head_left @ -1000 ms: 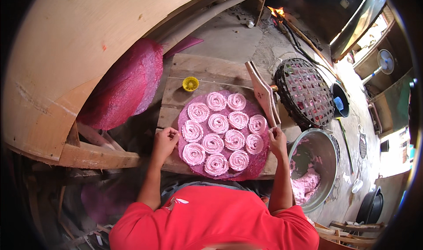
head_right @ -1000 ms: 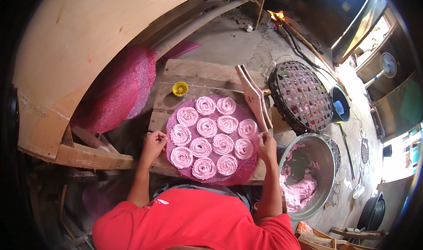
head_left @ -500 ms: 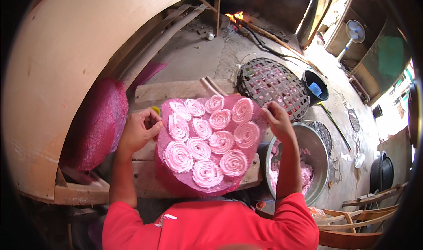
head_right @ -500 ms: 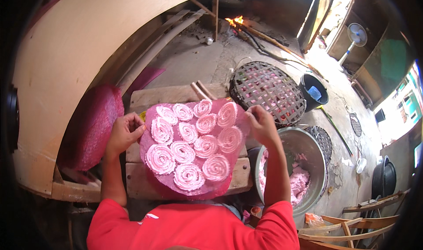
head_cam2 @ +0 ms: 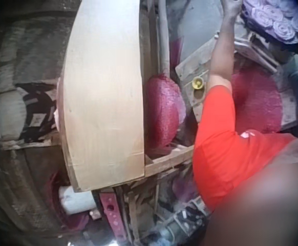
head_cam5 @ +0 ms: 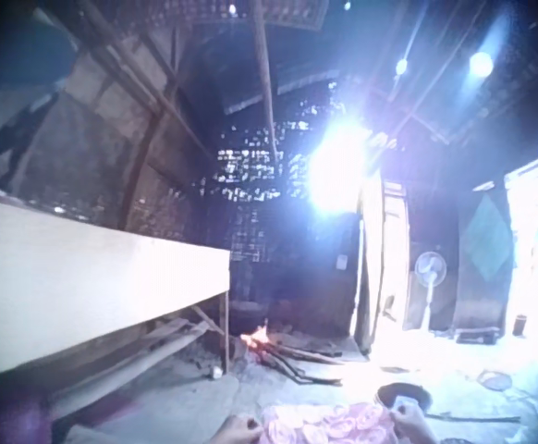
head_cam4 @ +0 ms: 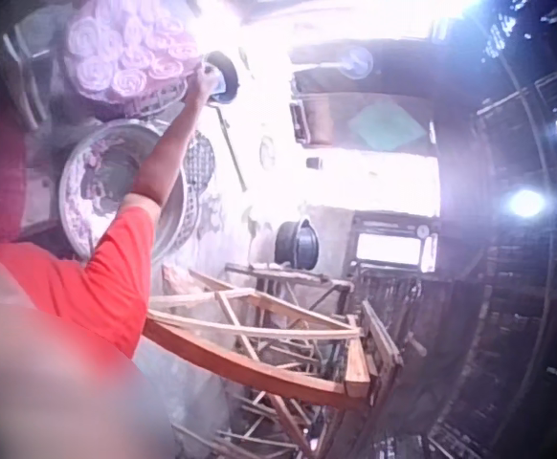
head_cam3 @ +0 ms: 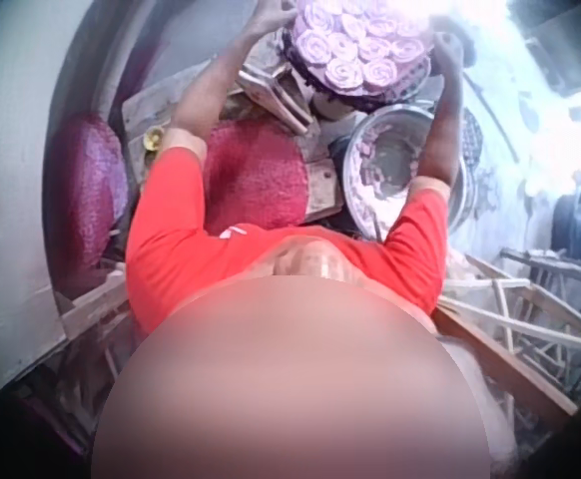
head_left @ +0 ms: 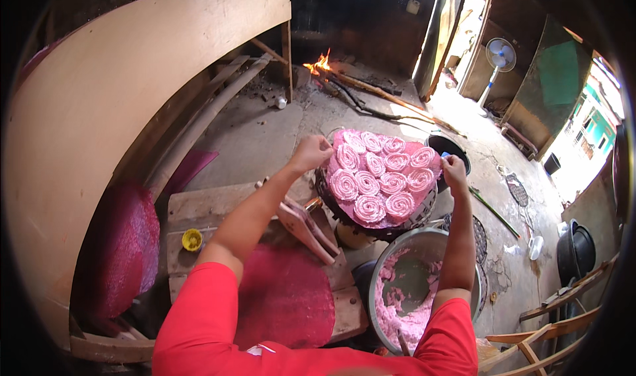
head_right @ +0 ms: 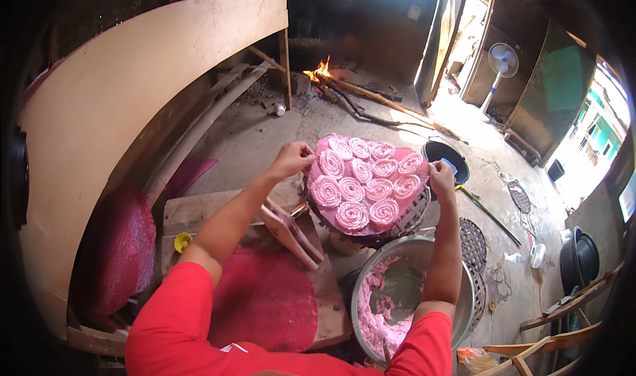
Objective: The person scoops pink paste from a metal bowl and uses a wooden roller tool to form spiral-shaped pink candies on a pink mat. They arrange the finished spirals on a woven tray and continue the process repeatedly.
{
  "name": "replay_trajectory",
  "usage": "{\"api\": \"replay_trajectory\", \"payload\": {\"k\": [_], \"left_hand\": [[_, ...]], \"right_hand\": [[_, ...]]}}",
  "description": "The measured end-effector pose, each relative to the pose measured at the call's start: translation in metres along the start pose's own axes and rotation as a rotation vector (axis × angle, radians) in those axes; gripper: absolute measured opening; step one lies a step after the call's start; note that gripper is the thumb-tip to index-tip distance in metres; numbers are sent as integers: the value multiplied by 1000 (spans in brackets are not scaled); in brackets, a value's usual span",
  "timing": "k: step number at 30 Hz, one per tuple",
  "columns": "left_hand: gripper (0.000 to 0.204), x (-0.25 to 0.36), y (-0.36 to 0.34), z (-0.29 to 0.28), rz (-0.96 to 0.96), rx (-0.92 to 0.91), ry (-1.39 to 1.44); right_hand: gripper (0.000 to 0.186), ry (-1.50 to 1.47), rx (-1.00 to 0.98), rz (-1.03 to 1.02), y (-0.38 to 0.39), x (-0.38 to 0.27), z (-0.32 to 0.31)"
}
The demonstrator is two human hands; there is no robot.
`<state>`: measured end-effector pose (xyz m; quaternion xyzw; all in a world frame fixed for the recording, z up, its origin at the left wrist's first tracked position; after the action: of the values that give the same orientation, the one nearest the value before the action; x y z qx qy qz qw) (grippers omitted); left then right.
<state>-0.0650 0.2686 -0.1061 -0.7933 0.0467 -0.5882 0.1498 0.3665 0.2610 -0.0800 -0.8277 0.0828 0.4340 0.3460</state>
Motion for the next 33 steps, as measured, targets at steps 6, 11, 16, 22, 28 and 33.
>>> {"api": "replay_trajectory", "payload": {"k": [6, 11, 16, 22, 28, 33], "left_hand": [[17, -63, -53, 62, 317, 168, -323], [27, -64, -38, 49, 224, 130, -412], [35, -24, 77, -31, 254, 198, -117], [30, -47, 264, -118, 362, 259, -459], [33, -82, 315, -157, 341, 468, -568], [27, -105, 323, -151, 381, 394, -738]], "right_hand": [[24, 336, 170, -59, -28, 93, 40], [20, 570, 84, 54, -2, 138, 43], [19, 490, 164, -107, 41, 87, 18], [16, -142, -143, -207, 138, -80, 96], [30, -405, -1030, -280, 363, -255, 230], [32, -154, -864, -569, 481, -303, 333]]}}
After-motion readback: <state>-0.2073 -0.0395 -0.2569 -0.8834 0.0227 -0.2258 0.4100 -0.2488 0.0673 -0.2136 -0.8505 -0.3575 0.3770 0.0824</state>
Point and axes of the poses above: each hand's wrist, its own y-axis away from the middle knuckle, its own z-axis out of the palm, x = y × z, the point moved 4 cm from there along -y, towards the middle knuckle, and after that the axes turned 15 degrees about x, right-handed, at the moved point
